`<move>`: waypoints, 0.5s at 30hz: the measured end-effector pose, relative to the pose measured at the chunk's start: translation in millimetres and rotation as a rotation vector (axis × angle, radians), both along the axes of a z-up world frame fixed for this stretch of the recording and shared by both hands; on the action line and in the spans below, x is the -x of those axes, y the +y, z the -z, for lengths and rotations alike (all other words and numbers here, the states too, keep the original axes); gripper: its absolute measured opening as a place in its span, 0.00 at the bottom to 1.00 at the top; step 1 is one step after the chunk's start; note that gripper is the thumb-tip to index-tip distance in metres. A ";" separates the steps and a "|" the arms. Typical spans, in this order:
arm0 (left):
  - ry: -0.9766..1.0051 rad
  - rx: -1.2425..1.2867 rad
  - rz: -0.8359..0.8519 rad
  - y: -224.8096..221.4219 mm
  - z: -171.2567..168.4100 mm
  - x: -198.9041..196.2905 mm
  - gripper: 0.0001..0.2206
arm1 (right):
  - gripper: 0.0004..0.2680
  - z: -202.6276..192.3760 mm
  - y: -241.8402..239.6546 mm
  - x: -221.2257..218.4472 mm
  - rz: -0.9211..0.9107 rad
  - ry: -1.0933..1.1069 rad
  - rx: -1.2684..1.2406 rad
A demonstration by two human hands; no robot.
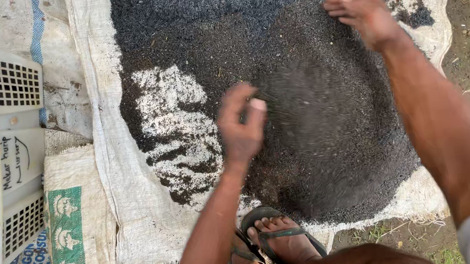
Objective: The person repeatedly scoops and sifts a pile of dark seeds on a white sack using both hands. The hands lift and drop the seeds to separate lighter material, continuing the same motion across the pile.
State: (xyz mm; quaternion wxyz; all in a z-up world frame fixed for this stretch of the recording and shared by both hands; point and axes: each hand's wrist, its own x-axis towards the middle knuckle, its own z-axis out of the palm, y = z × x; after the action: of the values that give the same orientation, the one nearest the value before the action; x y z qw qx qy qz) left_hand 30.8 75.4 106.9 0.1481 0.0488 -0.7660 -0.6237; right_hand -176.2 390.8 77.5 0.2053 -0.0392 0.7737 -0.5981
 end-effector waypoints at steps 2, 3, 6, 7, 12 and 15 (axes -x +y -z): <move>-0.283 -0.231 -0.183 -43.2 27.8 11.1 0.19 | 0.15 30.8 -34.4 16.2 0.038 -0.145 0.132; -0.224 -0.178 -0.230 -60.0 39.1 14.0 0.21 | 0.14 42.2 -49.1 19.6 0.046 -0.231 0.275; -0.142 -0.404 -0.177 -81.9 61.6 7.3 0.24 | 0.14 64.5 -96.0 6.6 -0.153 -0.355 0.016; -0.142 -0.410 -0.181 -82.3 66.4 1.7 0.24 | 0.13 64.9 -105.9 -5.8 -0.175 -0.463 0.006; -0.093 -0.398 -0.155 -80.1 80.7 -14.2 0.25 | 0.22 32.0 -101.2 -48.8 -0.666 -0.261 -0.222; -0.068 -0.321 -0.146 -78.3 85.6 -18.1 0.25 | 0.23 10.4 -57.6 -32.1 -0.226 -0.327 0.026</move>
State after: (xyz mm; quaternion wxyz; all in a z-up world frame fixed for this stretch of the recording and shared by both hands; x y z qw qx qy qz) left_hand 49.0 -2.9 21.3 0.1574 0.1483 -0.6554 -0.7236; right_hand -144.1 333.2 67.1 0.3936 -0.0309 0.7128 -0.5796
